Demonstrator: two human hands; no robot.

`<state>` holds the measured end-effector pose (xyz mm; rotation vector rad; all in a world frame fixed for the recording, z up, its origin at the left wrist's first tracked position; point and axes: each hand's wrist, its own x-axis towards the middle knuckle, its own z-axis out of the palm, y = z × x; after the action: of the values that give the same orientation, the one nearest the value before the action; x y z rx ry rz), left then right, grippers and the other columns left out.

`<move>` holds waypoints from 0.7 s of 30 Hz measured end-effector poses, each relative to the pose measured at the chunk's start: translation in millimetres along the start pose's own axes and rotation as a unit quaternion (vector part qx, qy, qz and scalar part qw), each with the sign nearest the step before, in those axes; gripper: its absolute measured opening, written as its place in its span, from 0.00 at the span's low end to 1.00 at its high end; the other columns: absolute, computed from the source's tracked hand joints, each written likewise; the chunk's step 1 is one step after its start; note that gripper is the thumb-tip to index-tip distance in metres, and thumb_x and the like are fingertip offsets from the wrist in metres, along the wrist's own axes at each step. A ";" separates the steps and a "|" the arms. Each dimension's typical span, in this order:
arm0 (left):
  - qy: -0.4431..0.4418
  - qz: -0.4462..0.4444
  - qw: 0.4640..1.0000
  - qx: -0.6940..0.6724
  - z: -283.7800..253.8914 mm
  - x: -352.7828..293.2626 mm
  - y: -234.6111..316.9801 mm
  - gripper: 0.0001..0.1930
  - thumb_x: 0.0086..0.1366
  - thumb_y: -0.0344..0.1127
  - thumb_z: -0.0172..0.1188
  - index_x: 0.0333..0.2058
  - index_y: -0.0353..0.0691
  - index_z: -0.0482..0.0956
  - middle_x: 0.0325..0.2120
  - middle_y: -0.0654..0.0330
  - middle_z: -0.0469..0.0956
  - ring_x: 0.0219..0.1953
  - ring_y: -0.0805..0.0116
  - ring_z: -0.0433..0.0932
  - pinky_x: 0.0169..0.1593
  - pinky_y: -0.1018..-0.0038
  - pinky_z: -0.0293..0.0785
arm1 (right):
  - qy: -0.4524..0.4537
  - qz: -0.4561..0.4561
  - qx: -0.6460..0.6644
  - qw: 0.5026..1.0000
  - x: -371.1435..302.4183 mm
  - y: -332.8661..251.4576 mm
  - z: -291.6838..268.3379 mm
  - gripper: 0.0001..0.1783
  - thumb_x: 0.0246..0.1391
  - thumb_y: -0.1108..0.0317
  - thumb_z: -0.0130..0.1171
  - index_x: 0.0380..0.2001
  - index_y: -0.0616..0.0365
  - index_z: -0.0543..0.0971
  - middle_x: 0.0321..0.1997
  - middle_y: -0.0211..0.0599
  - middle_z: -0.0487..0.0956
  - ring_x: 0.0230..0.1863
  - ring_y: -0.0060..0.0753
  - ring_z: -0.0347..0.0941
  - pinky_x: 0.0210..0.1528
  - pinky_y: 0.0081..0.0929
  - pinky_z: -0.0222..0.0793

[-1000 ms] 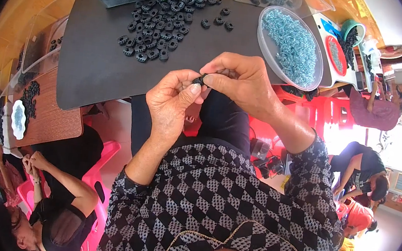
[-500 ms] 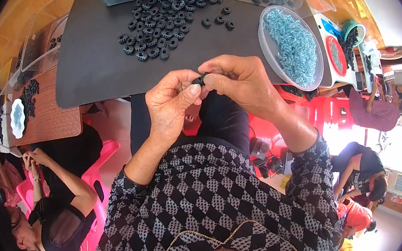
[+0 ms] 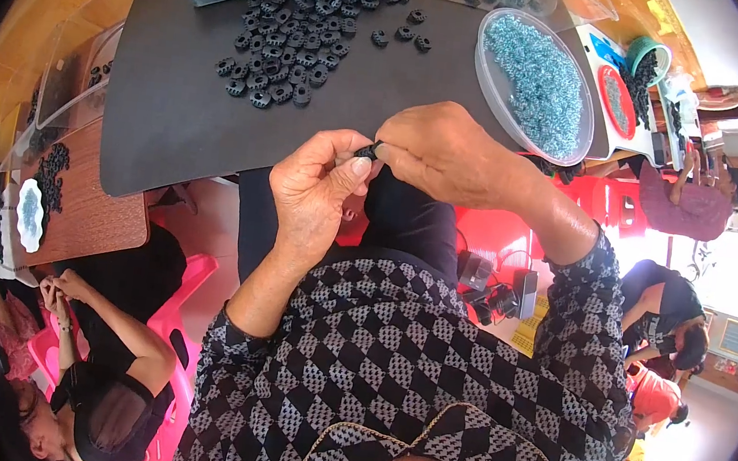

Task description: The person assembles small plastic components by hand, inserting pins into black plastic pieces and sorting the parts on the table.

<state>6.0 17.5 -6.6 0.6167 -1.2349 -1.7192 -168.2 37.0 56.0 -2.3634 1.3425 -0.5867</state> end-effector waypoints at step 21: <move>0.018 0.043 0.996 0.074 0.3 -1.2 -4.6 0.06 0.59 0.26 0.58 0.34 0.31 0.77 0.23 0.65 0.75 0.21 0.83 0.68 0.26 0.87 0.66 | 0.011 0.041 0.114 0.993 -7.8 -7.9 3.2 0.07 0.50 0.73 0.49 0.22 0.65 0.66 0.20 0.46 0.66 0.25 0.52 0.64 0.28 0.41 0.60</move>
<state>4.5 19.1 -10.8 0.6680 -1.3516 -1.5488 -164.4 47.9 55.9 -2.1161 1.2998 -0.7031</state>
